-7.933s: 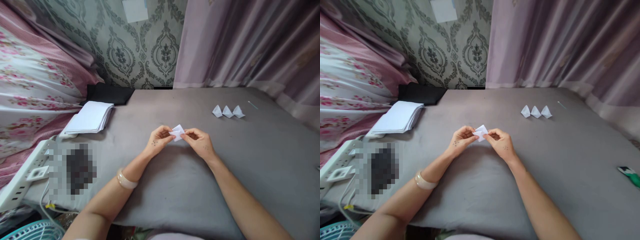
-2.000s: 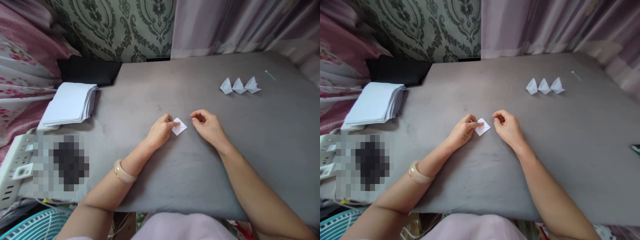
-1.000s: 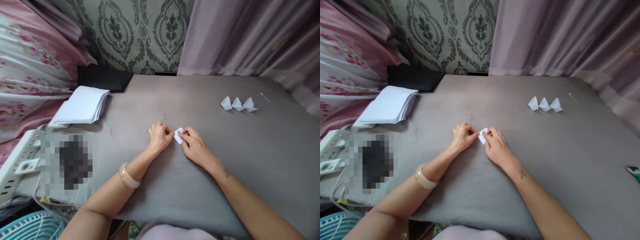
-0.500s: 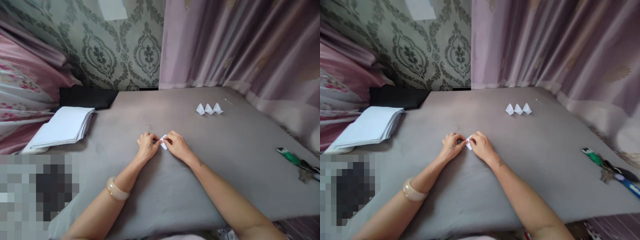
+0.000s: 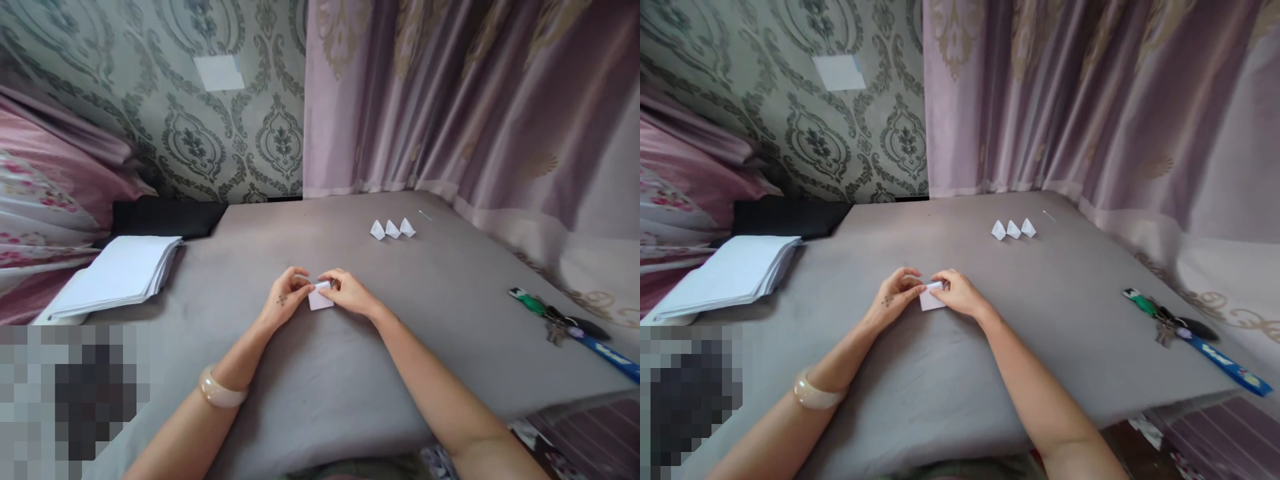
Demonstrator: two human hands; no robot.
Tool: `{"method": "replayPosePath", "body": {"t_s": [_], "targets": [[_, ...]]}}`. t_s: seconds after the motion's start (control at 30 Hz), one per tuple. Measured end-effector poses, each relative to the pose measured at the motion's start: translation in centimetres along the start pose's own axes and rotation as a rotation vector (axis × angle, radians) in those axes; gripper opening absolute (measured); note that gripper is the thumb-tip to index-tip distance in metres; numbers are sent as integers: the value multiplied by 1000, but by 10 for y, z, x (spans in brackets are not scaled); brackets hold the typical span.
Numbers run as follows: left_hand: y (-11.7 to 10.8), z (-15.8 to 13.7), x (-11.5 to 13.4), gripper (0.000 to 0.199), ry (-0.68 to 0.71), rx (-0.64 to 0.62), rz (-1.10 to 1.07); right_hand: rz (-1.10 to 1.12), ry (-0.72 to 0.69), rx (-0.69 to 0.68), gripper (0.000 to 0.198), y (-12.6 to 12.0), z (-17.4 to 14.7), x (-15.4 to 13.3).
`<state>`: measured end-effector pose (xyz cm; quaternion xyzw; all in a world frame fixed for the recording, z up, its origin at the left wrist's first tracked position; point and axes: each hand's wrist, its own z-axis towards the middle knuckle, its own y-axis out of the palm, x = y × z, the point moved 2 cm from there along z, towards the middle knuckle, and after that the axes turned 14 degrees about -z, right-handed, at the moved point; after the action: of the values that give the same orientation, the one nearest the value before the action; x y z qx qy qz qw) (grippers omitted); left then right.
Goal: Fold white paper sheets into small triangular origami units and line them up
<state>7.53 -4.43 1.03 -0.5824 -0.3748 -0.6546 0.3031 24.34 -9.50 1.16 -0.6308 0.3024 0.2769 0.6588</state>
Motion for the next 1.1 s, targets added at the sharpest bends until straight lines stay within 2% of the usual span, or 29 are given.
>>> {"method": "replayPosePath", "body": {"t_s": [0.1,0.23,0.33,0.43,0.57,0.67,0.77,0.9,1.0,1.1], "targets": [[8,-4,11,48,52,-9,-170,182,-9,-119,24,-8,-7,-6],[14,-7,19,51,5,61,-326,405,-32,-236,31,-8,-11,-15],[15,-7,17,48,-38,152,-411,612,56,-120,34,-1,-8,-15],[15,-5,13,43,-66,142,-353,775,169,5,36,8,-4,-12],[11,-3,9,35,-51,125,-241,802,207,3,35,15,-1,-9],[8,-2,8,31,21,102,-119,696,182,32,34,14,0,-5],[3,-1,8,23,102,108,128,509,80,101,26,13,2,-2],[-3,-2,11,13,367,118,595,124,-108,308,22,7,1,-1],[-5,-3,12,21,494,31,878,-208,-265,452,15,0,-5,-5],[-4,-3,11,28,517,-68,1063,-477,-351,438,21,-3,-9,-8]]}}
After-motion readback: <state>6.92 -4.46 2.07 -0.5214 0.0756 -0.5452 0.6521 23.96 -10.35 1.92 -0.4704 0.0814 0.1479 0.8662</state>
